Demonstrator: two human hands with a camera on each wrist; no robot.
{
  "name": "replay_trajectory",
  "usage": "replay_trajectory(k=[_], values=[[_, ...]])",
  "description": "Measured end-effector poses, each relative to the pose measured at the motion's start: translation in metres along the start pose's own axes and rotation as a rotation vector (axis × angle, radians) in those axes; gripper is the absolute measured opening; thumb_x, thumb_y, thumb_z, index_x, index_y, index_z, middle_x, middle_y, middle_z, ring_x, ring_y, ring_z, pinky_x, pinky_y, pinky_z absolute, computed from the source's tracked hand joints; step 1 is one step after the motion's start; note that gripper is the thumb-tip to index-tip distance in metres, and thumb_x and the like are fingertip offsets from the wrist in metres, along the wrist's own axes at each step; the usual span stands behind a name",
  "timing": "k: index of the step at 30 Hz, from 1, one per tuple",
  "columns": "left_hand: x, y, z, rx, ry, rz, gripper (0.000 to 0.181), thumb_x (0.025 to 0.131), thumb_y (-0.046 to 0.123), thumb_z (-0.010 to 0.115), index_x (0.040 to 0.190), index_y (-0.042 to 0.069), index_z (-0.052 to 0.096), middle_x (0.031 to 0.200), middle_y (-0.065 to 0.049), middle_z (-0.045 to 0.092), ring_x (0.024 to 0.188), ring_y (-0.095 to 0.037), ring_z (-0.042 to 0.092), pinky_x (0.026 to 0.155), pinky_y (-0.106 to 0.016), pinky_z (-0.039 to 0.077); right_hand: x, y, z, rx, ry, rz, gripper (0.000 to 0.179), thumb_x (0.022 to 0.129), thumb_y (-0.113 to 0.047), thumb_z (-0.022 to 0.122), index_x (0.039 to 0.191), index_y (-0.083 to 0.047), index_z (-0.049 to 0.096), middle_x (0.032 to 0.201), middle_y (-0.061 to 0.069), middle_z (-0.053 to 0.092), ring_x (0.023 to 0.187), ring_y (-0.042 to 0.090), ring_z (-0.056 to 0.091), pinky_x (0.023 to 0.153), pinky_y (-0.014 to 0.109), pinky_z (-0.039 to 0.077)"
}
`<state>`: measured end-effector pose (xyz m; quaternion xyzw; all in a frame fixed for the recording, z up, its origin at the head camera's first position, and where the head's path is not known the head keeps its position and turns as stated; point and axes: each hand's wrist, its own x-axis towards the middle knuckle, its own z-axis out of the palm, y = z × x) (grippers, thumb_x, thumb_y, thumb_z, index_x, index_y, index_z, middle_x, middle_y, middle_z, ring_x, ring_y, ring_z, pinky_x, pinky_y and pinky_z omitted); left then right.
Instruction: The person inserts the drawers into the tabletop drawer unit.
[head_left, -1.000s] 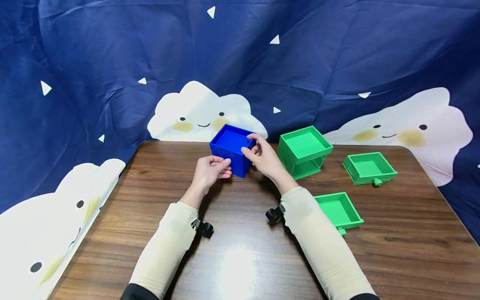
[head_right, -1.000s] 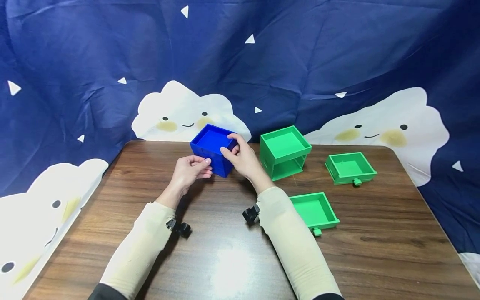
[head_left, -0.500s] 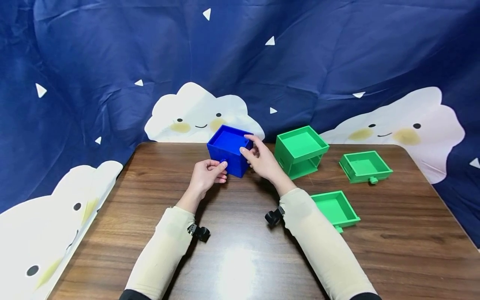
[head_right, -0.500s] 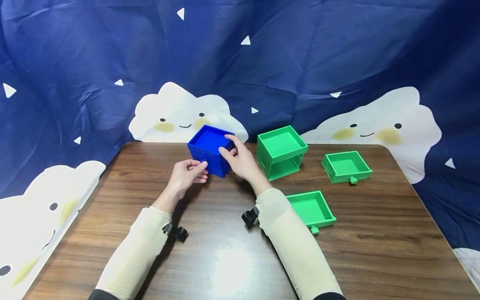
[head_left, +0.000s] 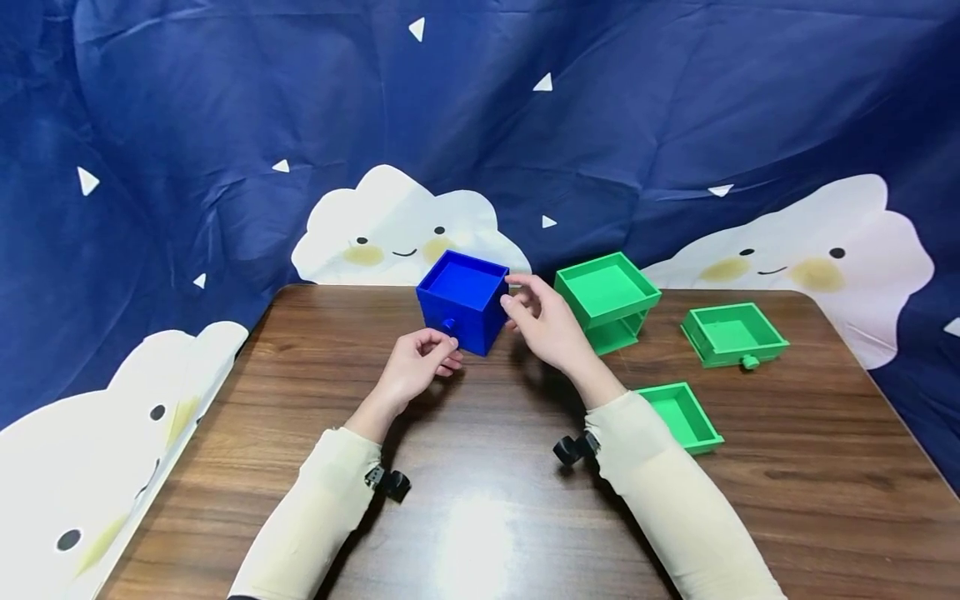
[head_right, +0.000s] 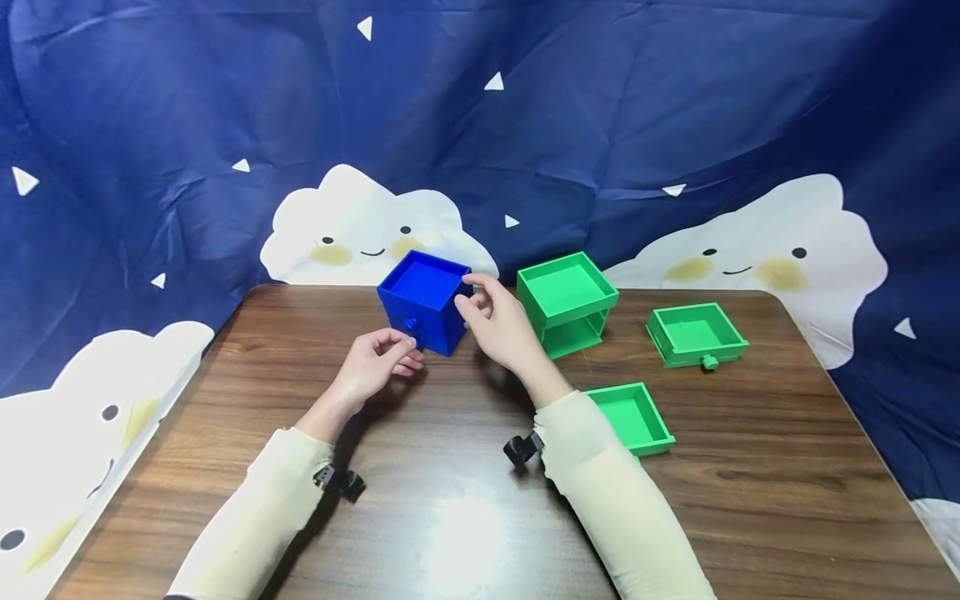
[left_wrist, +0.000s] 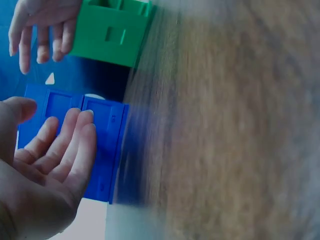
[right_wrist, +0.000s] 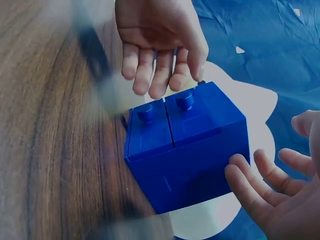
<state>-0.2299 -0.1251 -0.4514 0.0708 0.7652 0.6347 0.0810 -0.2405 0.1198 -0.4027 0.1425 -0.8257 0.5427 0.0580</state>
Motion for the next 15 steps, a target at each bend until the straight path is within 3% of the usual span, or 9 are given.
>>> replay_trajectory(k=[8, 12, 15], values=[[-0.006, 0.008, 0.015, 0.104, -0.113, 0.123, 0.027, 0.108, 0.011, 0.063, 0.123, -0.011, 0.068, 0.114, -0.030, 0.077, 0.105, -0.048, 0.076, 0.093, -0.052, 0.063, -0.015, -0.008, -0.015, 0.061, -0.004, -0.013, 0.031, 0.110, -0.014, 0.060, 0.136, 0.003, 0.063, 0.104, 0.020, 0.074, 0.083, 0.013, 0.073, 0.077, 0.024, 0.061], [-0.007, 0.014, 0.027, 0.160, -0.131, 0.198, 0.026, 0.107, 0.011, 0.065, 0.123, -0.009, 0.069, 0.114, -0.028, 0.077, 0.103, -0.047, 0.076, 0.088, -0.037, 0.063, -0.022, -0.010, -0.023, 0.054, 0.002, -0.025, 0.029, 0.110, -0.011, 0.059, 0.133, 0.004, 0.064, 0.104, 0.024, 0.074, 0.083, 0.010, 0.073, 0.078, 0.023, 0.061], [-0.006, 0.016, 0.036, 0.142, -0.161, 0.235, 0.025, 0.107, 0.009, 0.064, 0.124, -0.009, 0.067, 0.114, -0.031, 0.076, 0.102, -0.049, 0.076, 0.085, -0.028, 0.061, -0.027, -0.014, -0.031, 0.051, 0.011, -0.024, 0.028, 0.110, -0.012, 0.060, 0.132, 0.004, 0.065, 0.105, 0.027, 0.073, 0.084, 0.011, 0.074, 0.079, 0.022, 0.061]])
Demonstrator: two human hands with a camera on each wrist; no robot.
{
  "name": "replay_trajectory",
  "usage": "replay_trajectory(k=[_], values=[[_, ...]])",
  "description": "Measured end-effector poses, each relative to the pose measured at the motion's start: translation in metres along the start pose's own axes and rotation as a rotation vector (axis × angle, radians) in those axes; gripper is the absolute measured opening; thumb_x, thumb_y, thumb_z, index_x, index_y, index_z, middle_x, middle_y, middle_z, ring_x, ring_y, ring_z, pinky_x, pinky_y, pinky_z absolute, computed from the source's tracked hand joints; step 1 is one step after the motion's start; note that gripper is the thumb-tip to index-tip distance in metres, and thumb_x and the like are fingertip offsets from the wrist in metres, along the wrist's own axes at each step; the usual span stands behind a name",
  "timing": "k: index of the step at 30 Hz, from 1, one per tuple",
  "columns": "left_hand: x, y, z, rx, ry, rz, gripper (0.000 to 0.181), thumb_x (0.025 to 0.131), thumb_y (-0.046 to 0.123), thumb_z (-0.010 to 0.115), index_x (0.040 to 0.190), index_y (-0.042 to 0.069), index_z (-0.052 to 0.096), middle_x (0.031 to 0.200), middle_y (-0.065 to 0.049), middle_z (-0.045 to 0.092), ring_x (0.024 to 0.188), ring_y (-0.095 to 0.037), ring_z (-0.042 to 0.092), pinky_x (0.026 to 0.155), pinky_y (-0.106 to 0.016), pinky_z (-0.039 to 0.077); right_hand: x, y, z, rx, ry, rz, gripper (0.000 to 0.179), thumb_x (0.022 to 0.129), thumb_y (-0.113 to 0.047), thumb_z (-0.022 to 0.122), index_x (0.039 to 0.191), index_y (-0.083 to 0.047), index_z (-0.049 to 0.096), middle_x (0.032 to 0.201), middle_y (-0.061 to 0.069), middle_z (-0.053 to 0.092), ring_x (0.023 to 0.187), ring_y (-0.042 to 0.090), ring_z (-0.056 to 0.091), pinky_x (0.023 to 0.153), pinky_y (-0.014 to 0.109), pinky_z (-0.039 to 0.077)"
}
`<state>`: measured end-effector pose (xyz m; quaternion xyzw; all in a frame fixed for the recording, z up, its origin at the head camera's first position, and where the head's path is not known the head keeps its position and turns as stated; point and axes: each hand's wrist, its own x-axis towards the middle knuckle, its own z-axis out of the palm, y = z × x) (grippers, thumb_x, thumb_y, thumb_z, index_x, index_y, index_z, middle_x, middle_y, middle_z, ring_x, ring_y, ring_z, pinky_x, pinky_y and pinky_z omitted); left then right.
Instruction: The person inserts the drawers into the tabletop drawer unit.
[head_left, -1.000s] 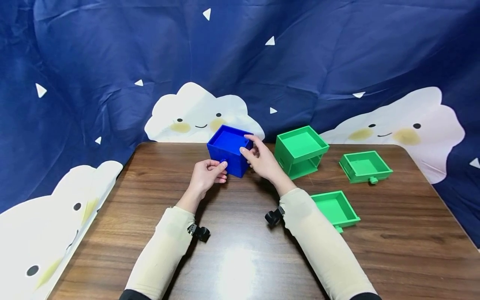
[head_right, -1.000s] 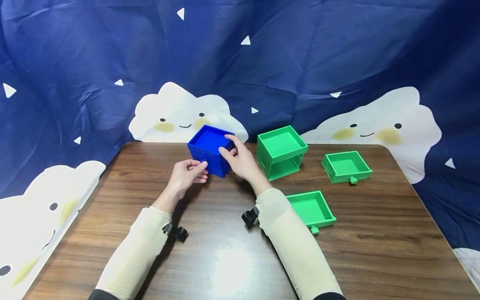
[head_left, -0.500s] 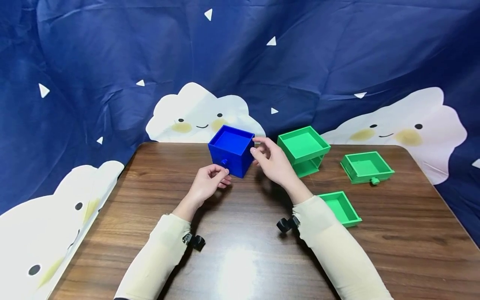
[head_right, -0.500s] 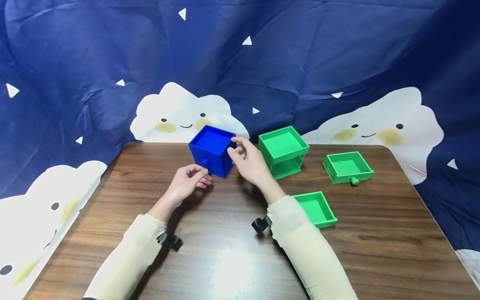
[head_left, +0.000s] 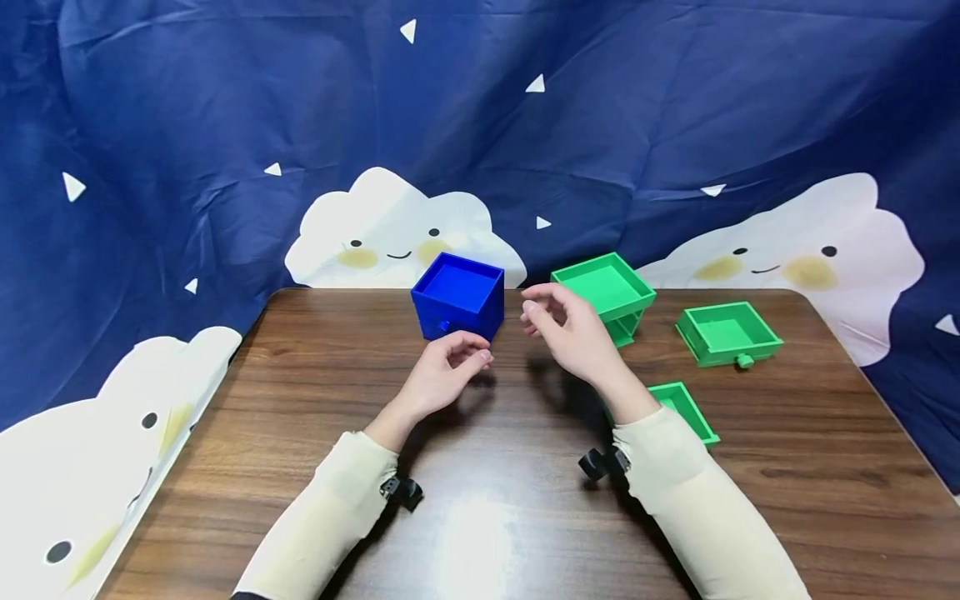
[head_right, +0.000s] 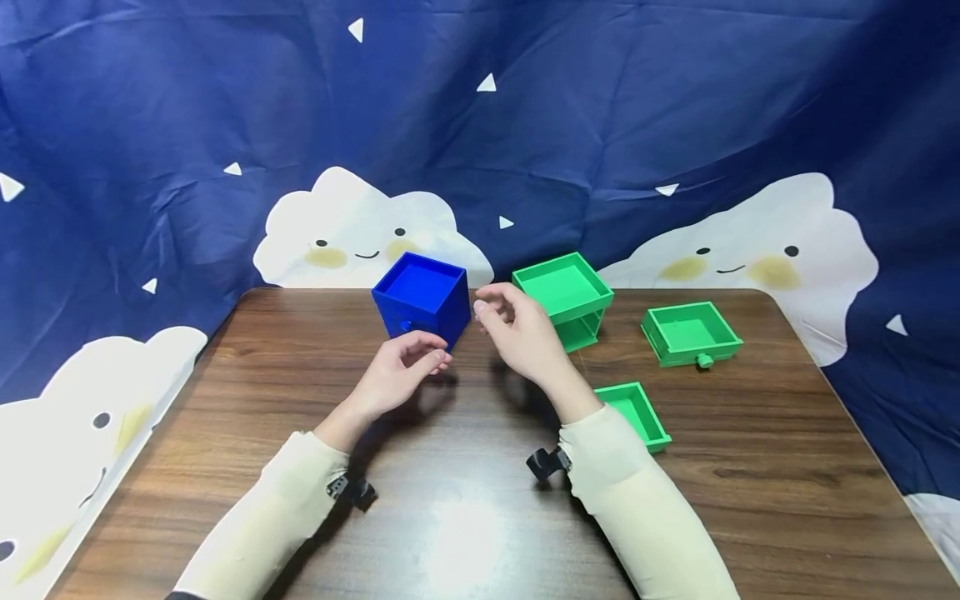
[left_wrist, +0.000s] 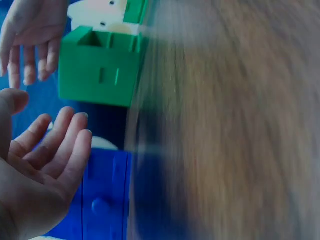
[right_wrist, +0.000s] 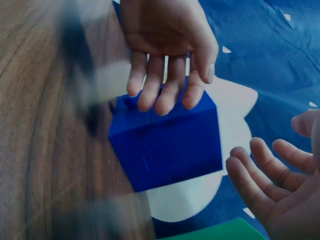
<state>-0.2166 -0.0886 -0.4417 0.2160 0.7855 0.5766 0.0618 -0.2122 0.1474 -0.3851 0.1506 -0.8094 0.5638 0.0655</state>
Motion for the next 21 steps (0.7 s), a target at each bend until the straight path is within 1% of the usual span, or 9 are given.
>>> replay_trajectory(k=[1, 3, 5, 7, 10, 12, 15, 19, 21], values=[[0.001, 0.000, 0.003, -0.011, -0.010, 0.012, 0.025, 0.108, 0.008, 0.063, 0.124, -0.010, 0.067, 0.114, -0.033, 0.075, 0.102, -0.050, 0.075, 0.084, -0.027, 0.061, -0.002, -0.001, -0.002, 0.000, 0.004, 0.001, 0.028, 0.110, -0.012, 0.060, 0.132, 0.004, 0.065, 0.106, 0.028, 0.073, 0.085, 0.011, 0.074, 0.079, 0.022, 0.061], [0.004, 0.002, 0.008, -0.039, -0.030, 0.025, 0.024, 0.108, 0.007, 0.062, 0.124, -0.010, 0.066, 0.113, -0.034, 0.074, 0.102, -0.051, 0.075, 0.084, -0.031, 0.063, -0.005, -0.003, -0.007, 0.000, 0.011, 0.004, 0.028, 0.110, -0.013, 0.060, 0.132, 0.004, 0.065, 0.106, 0.029, 0.073, 0.085, 0.011, 0.074, 0.080, 0.023, 0.061], [0.008, 0.004, 0.013, -0.060, -0.040, 0.036, 0.022, 0.109, 0.007, 0.061, 0.124, -0.008, 0.066, 0.113, -0.033, 0.074, 0.101, -0.051, 0.075, 0.084, -0.039, 0.065, -0.007, -0.004, -0.011, -0.008, 0.017, 0.003, 0.028, 0.110, -0.013, 0.060, 0.132, 0.004, 0.066, 0.106, 0.029, 0.073, 0.085, 0.010, 0.074, 0.081, 0.025, 0.062], [0.011, 0.007, 0.017, -0.061, -0.041, 0.041, 0.022, 0.109, 0.009, 0.061, 0.125, -0.006, 0.066, 0.112, -0.032, 0.075, 0.100, -0.049, 0.076, 0.083, -0.045, 0.066, -0.010, -0.004, -0.014, -0.021, 0.021, 0.002, 0.028, 0.111, -0.014, 0.060, 0.132, 0.003, 0.066, 0.106, 0.029, 0.074, 0.085, 0.011, 0.075, 0.081, 0.027, 0.063], [0.016, 0.010, 0.023, -0.059, -0.036, 0.040, 0.024, 0.110, 0.011, 0.060, 0.126, -0.005, 0.066, 0.112, -0.032, 0.075, 0.100, -0.048, 0.076, 0.082, -0.050, 0.066, -0.014, -0.002, -0.019, -0.040, 0.029, 0.003, 0.028, 0.111, -0.014, 0.060, 0.132, 0.003, 0.067, 0.106, 0.029, 0.074, 0.086, 0.019, 0.076, 0.082, 0.031, 0.064], [0.020, 0.012, 0.027, -0.053, -0.029, 0.036, 0.025, 0.111, 0.014, 0.059, 0.127, -0.004, 0.066, 0.112, -0.030, 0.075, 0.100, -0.048, 0.076, 0.082, -0.050, 0.065, -0.018, -0.001, -0.023, -0.048, 0.039, 0.006, 0.028, 0.110, -0.014, 0.060, 0.132, 0.003, 0.067, 0.106, 0.029, 0.074, 0.086, 0.024, 0.076, 0.082, 0.031, 0.063], [0.027, 0.014, 0.035, -0.050, 0.000, 0.032, 0.026, 0.111, 0.017, 0.059, 0.127, -0.002, 0.067, 0.109, -0.027, 0.076, 0.099, -0.048, 0.076, 0.079, -0.048, 0.066, -0.022, 0.000, -0.027, -0.057, 0.055, 0.014, 0.028, 0.110, -0.013, 0.061, 0.132, 0.003, 0.067, 0.106, 0.029, 0.073, 0.085, 0.024, 0.075, 0.080, 0.030, 0.063], [0.035, 0.017, 0.043, -0.041, 0.068, 0.038, 0.025, 0.110, 0.020, 0.063, 0.124, 0.000, 0.069, 0.104, -0.024, 0.077, 0.093, -0.048, 0.075, 0.071, -0.032, 0.063, -0.027, -0.001, -0.033, -0.071, 0.069, 0.017, 0.028, 0.110, -0.014, 0.061, 0.132, 0.001, 0.068, 0.105, 0.029, 0.073, 0.082, 0.013, 0.074, 0.077, 0.023, 0.060], [0.038, 0.019, 0.047, -0.014, 0.101, 0.043, 0.025, 0.108, 0.021, 0.066, 0.121, 0.001, 0.071, 0.101, -0.022, 0.078, 0.087, -0.043, 0.075, 0.069, -0.025, 0.059, -0.029, -0.001, -0.035, -0.077, 0.075, 0.018, 0.027, 0.110, -0.015, 0.062, 0.132, 0.001, 0.068, 0.105, 0.028, 0.073, 0.080, 0.007, 0.072, 0.077, 0.020, 0.059]])
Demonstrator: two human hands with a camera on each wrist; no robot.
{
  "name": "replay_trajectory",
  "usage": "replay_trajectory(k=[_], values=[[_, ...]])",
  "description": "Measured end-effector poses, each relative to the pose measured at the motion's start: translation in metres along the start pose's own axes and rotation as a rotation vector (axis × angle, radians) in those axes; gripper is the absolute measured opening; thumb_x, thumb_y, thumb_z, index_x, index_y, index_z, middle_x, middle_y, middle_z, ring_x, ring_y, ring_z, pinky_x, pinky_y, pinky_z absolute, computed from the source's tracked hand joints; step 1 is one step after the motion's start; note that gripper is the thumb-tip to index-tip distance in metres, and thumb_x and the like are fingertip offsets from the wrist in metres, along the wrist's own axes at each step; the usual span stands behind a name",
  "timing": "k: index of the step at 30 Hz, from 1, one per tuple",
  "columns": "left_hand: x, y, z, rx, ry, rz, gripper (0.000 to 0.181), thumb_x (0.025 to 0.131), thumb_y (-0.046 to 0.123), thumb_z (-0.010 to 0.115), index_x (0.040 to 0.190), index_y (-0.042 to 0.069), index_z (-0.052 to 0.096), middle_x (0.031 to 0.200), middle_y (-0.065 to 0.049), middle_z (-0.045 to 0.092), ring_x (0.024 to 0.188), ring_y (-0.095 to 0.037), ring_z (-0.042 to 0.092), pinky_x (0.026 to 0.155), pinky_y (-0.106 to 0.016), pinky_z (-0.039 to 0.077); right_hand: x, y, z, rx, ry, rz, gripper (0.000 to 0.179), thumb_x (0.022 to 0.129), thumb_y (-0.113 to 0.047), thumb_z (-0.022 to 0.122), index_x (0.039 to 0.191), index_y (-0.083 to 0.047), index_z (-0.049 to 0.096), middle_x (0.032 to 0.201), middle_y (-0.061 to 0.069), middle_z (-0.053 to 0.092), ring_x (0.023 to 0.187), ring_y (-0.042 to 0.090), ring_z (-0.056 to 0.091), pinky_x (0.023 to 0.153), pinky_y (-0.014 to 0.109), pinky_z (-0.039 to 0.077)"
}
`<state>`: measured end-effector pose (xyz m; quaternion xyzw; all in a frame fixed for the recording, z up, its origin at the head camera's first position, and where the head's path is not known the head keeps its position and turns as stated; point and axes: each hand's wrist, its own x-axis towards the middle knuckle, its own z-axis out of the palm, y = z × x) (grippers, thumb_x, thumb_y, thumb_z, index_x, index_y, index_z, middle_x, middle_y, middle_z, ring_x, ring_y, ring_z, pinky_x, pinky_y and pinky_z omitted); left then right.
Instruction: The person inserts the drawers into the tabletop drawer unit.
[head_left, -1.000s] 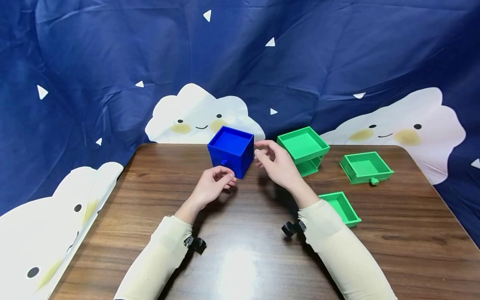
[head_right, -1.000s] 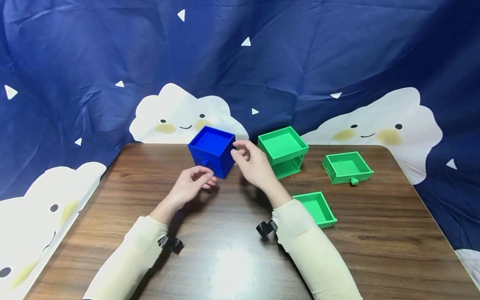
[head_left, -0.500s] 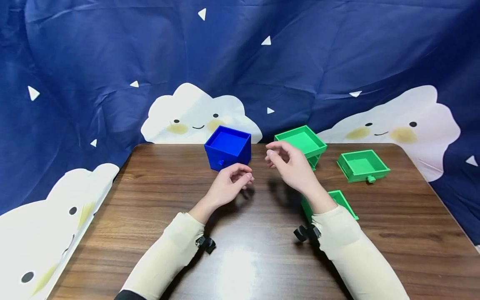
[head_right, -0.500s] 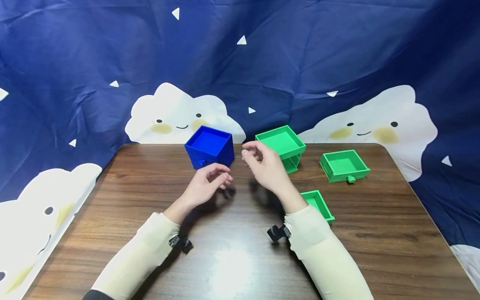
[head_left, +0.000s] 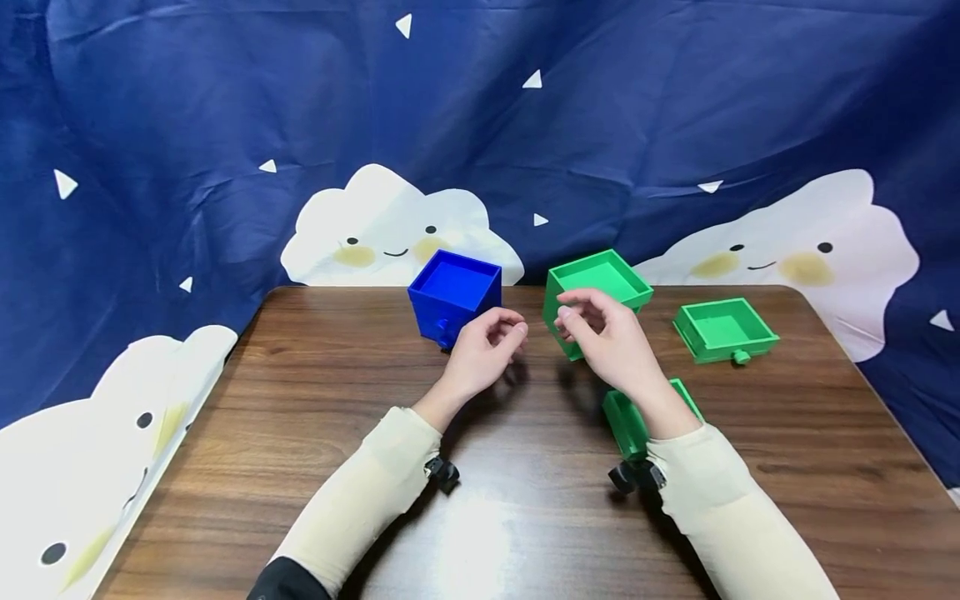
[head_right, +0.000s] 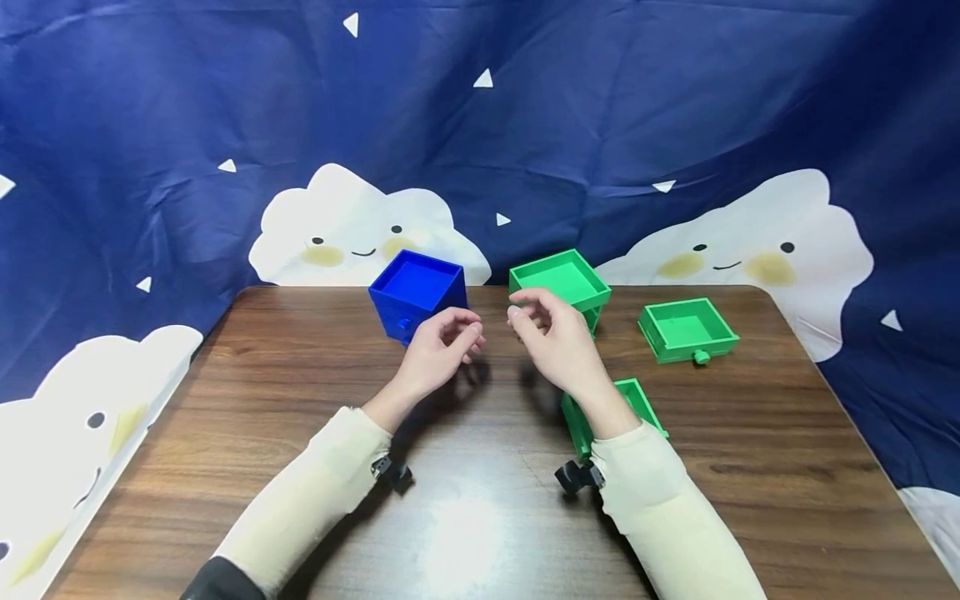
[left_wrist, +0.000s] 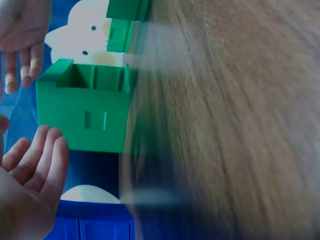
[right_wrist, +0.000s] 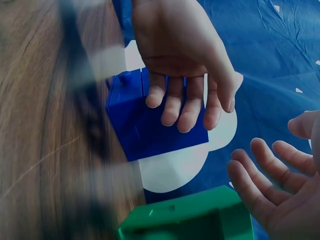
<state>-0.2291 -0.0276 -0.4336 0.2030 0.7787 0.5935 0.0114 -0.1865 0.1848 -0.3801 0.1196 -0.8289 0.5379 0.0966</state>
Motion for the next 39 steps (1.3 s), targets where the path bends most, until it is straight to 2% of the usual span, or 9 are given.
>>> replay_trajectory(k=[5, 8, 10, 15, 22, 30, 35, 39], values=[[0.006, 0.003, 0.008, 0.096, 0.036, 0.000, 0.028, 0.105, 0.026, 0.070, 0.123, 0.005, 0.072, 0.100, -0.012, 0.079, 0.078, -0.014, 0.069, 0.072, -0.022, 0.054, -0.007, 0.002, -0.007, 0.006, 0.011, 0.005, 0.028, 0.110, -0.011, 0.062, 0.132, 0.005, 0.066, 0.105, 0.030, 0.073, 0.079, -0.001, 0.071, 0.077, 0.018, 0.060], [0.008, 0.003, 0.012, 0.128, 0.040, -0.003, 0.033, 0.104, 0.028, 0.071, 0.127, 0.004, 0.071, 0.102, -0.009, 0.080, 0.077, -0.006, 0.066, 0.073, -0.023, 0.054, -0.010, 0.003, -0.011, 0.014, 0.019, 0.004, 0.029, 0.109, -0.009, 0.062, 0.132, 0.008, 0.065, 0.105, 0.032, 0.073, 0.079, -0.002, 0.071, 0.077, 0.018, 0.060], [0.010, 0.002, 0.015, 0.139, 0.051, -0.001, 0.032, 0.104, 0.028, 0.072, 0.127, 0.006, 0.071, 0.101, -0.009, 0.081, 0.077, -0.006, 0.067, 0.073, -0.024, 0.054, -0.012, 0.004, -0.013, 0.005, 0.024, 0.002, 0.029, 0.108, -0.008, 0.063, 0.132, 0.008, 0.065, 0.106, 0.033, 0.073, 0.079, -0.003, 0.071, 0.077, 0.017, 0.060], [0.016, 0.003, 0.019, 0.157, 0.094, 0.009, 0.028, 0.102, 0.031, 0.073, 0.123, 0.011, 0.073, 0.098, -0.005, 0.080, 0.081, -0.011, 0.068, 0.074, -0.024, 0.053, -0.018, 0.008, -0.020, -0.068, 0.027, -0.002, 0.030, 0.108, -0.011, 0.066, 0.133, 0.005, 0.066, 0.106, 0.025, 0.076, 0.080, -0.004, 0.070, 0.076, 0.015, 0.058], [0.027, 0.008, 0.023, 0.231, 0.049, 0.018, 0.043, 0.103, 0.039, 0.070, 0.135, 0.010, 0.068, 0.100, -0.002, 0.076, 0.088, -0.012, 0.068, 0.079, -0.024, 0.054, -0.030, 0.010, -0.032, -0.125, 0.041, 0.010, 0.031, 0.108, -0.016, 0.067, 0.134, 0.001, 0.068, 0.106, 0.021, 0.077, 0.081, -0.005, 0.070, 0.073, 0.015, 0.056], [0.039, 0.015, 0.029, 0.327, 0.054, -0.006, 0.049, 0.101, 0.051, 0.069, 0.139, 0.021, 0.066, 0.104, 0.004, 0.073, 0.091, -0.009, 0.068, 0.080, -0.030, 0.055, -0.048, 0.017, -0.046, -0.178, 0.083, 0.003, 0.028, 0.106, -0.011, 0.069, 0.132, -0.002, 0.069, 0.102, 0.015, 0.077, 0.081, -0.006, 0.069, 0.073, 0.013, 0.055], [0.047, 0.018, 0.034, 0.392, 0.037, -0.033, 0.056, 0.101, 0.056, 0.066, 0.147, 0.025, 0.060, 0.114, -0.002, 0.071, 0.090, -0.009, 0.065, 0.078, -0.033, 0.052, -0.057, 0.018, -0.052, -0.182, 0.103, 0.008, 0.026, 0.105, -0.009, 0.070, 0.130, -0.003, 0.070, 0.097, -0.002, 0.075, 0.082, -0.005, 0.069, 0.074, 0.013, 0.055], [0.051, 0.018, 0.038, 0.416, 0.040, -0.039, 0.059, 0.101, 0.057, 0.064, 0.151, 0.027, 0.056, 0.116, -0.001, 0.069, 0.089, -0.012, 0.063, 0.075, -0.036, 0.051, -0.064, 0.019, -0.056, -0.181, 0.112, 0.005, 0.024, 0.105, -0.008, 0.070, 0.128, -0.003, 0.071, 0.094, -0.015, 0.071, 0.082, -0.006, 0.069, 0.074, 0.013, 0.056]])
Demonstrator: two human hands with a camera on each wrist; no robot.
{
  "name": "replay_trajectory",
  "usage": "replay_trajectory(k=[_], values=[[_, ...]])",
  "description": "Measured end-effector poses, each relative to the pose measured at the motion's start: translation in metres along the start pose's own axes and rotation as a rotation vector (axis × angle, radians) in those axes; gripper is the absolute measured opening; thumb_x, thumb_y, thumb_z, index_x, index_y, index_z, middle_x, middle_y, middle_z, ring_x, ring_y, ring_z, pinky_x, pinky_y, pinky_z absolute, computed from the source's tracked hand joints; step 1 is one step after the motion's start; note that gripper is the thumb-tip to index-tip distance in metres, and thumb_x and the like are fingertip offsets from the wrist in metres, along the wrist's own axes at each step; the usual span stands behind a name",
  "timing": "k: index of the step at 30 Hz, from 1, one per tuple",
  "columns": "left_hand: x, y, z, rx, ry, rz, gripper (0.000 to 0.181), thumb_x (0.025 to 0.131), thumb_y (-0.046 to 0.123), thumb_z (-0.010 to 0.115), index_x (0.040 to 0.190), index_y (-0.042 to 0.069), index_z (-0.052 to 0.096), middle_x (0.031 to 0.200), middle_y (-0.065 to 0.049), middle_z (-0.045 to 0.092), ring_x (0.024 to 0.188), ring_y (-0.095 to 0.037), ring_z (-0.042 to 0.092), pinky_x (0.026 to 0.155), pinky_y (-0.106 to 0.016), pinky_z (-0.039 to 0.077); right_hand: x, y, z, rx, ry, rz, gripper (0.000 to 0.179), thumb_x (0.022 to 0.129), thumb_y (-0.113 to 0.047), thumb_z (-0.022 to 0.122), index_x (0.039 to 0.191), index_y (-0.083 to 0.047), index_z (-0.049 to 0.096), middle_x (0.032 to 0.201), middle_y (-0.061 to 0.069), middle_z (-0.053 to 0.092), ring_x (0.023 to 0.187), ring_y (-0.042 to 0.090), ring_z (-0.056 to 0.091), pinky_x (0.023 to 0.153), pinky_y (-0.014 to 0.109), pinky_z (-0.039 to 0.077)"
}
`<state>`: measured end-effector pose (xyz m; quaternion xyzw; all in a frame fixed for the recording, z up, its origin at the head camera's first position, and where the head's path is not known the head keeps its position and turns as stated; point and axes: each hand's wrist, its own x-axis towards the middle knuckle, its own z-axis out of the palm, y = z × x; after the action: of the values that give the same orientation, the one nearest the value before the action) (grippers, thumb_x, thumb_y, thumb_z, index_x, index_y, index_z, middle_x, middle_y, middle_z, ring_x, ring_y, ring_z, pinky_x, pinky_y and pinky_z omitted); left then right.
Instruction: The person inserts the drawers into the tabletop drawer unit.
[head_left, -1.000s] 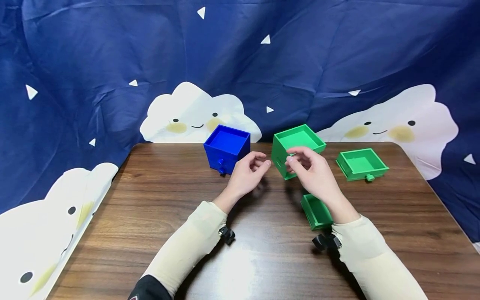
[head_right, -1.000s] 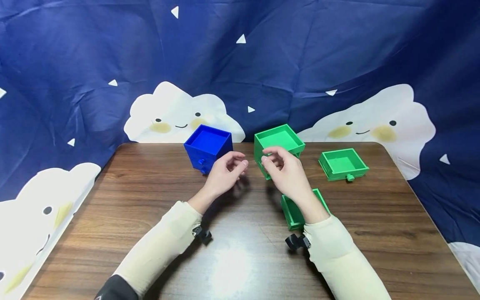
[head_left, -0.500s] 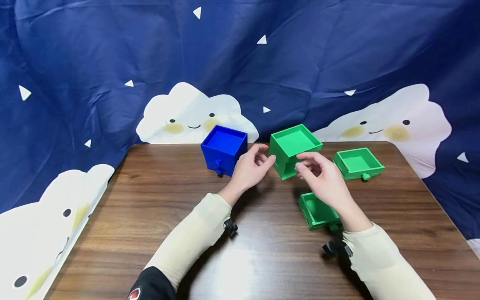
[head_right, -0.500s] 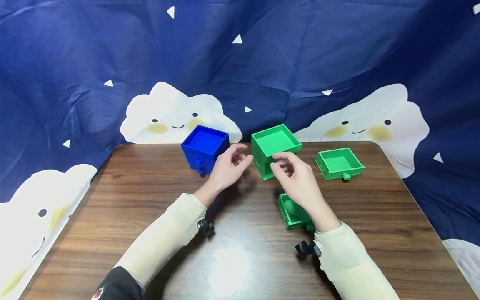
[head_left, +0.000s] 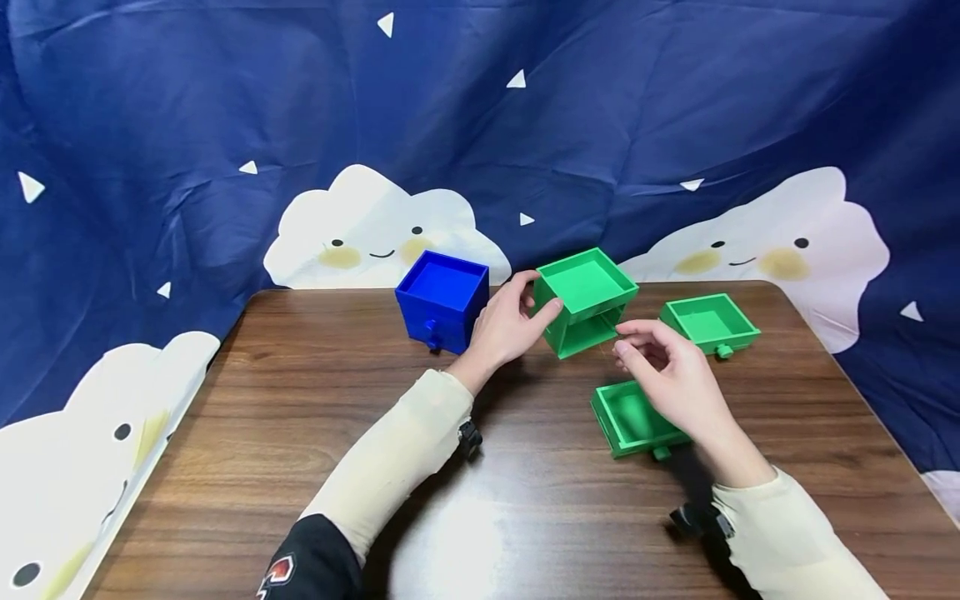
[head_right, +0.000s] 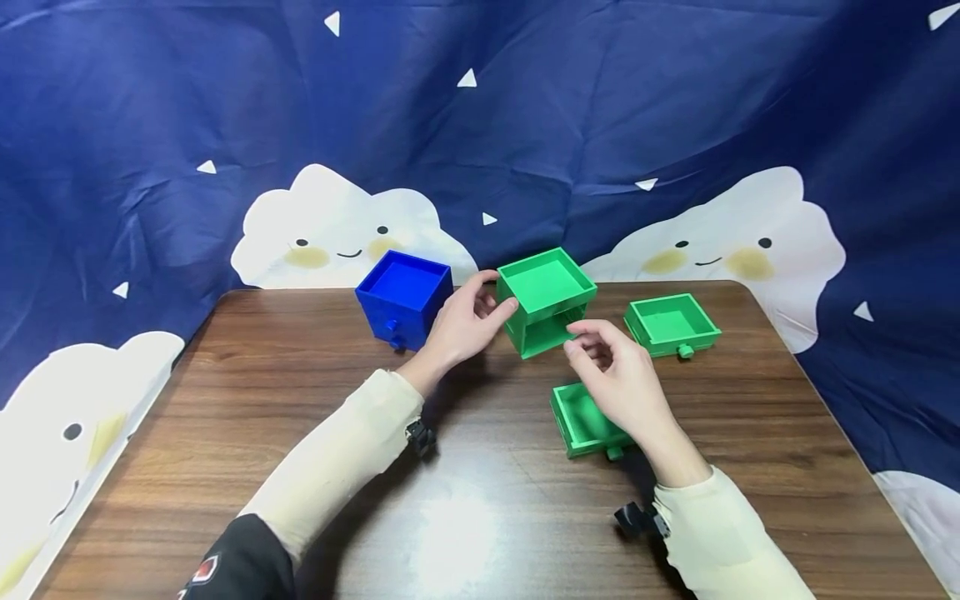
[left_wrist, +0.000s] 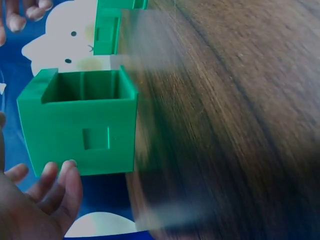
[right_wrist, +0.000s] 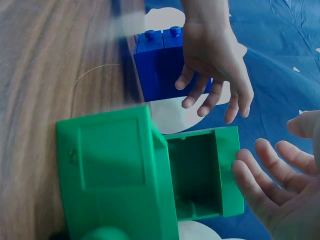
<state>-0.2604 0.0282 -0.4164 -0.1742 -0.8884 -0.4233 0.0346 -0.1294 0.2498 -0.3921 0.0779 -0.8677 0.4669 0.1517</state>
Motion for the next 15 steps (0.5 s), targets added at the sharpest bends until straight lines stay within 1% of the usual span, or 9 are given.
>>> replay_trajectory(k=[3, 7, 9, 12, 15], values=[[0.002, 0.002, 0.003, 0.007, 0.004, -0.009, 0.060, 0.100, 0.059, 0.064, 0.152, 0.029, 0.056, 0.115, 0.002, 0.067, 0.091, -0.013, 0.061, 0.075, -0.037, 0.049, -0.004, 0.002, -0.003, -0.011, 0.015, -0.004, 0.022, 0.105, -0.008, 0.070, 0.126, -0.002, 0.071, 0.092, -0.021, 0.070, 0.081, -0.007, 0.069, 0.073, 0.012, 0.055], [0.004, 0.005, 0.008, -0.004, 0.008, -0.015, 0.062, 0.099, 0.061, 0.063, 0.153, 0.033, 0.054, 0.114, 0.001, 0.065, 0.096, -0.015, 0.060, 0.078, -0.039, 0.049, -0.010, 0.006, -0.007, -0.019, 0.032, -0.006, 0.021, 0.104, -0.008, 0.070, 0.125, -0.002, 0.072, 0.091, -0.022, 0.070, 0.080, -0.006, 0.069, 0.073, 0.010, 0.053], [0.005, 0.006, 0.009, -0.009, 0.010, -0.015, 0.062, 0.100, 0.061, 0.064, 0.155, 0.034, 0.053, 0.115, 0.000, 0.065, 0.097, -0.016, 0.061, 0.079, -0.042, 0.049, -0.014, 0.007, -0.009, -0.025, 0.040, -0.006, 0.021, 0.104, -0.008, 0.071, 0.124, -0.003, 0.072, 0.091, -0.019, 0.071, 0.080, -0.005, 0.069, 0.073, 0.010, 0.053], [0.005, 0.007, 0.011, -0.003, 0.004, -0.031, 0.062, 0.100, 0.063, 0.063, 0.155, 0.037, 0.052, 0.117, -0.002, 0.066, 0.099, -0.018, 0.062, 0.081, -0.043, 0.051, -0.019, 0.009, -0.012, -0.012, 0.051, 0.002, 0.020, 0.104, -0.006, 0.071, 0.123, -0.003, 0.073, 0.091, -0.013, 0.074, 0.080, -0.003, 0.071, 0.073, 0.011, 0.053], [0.005, 0.006, 0.013, 0.026, -0.003, -0.050, 0.062, 0.100, 0.064, 0.063, 0.156, 0.038, 0.051, 0.119, -0.002, 0.065, 0.100, -0.018, 0.063, 0.082, -0.043, 0.052, -0.025, 0.010, -0.014, 0.009, 0.053, 0.017, 0.020, 0.103, -0.005, 0.070, 0.123, -0.002, 0.073, 0.090, -0.011, 0.076, 0.079, -0.001, 0.073, 0.072, 0.011, 0.054]])
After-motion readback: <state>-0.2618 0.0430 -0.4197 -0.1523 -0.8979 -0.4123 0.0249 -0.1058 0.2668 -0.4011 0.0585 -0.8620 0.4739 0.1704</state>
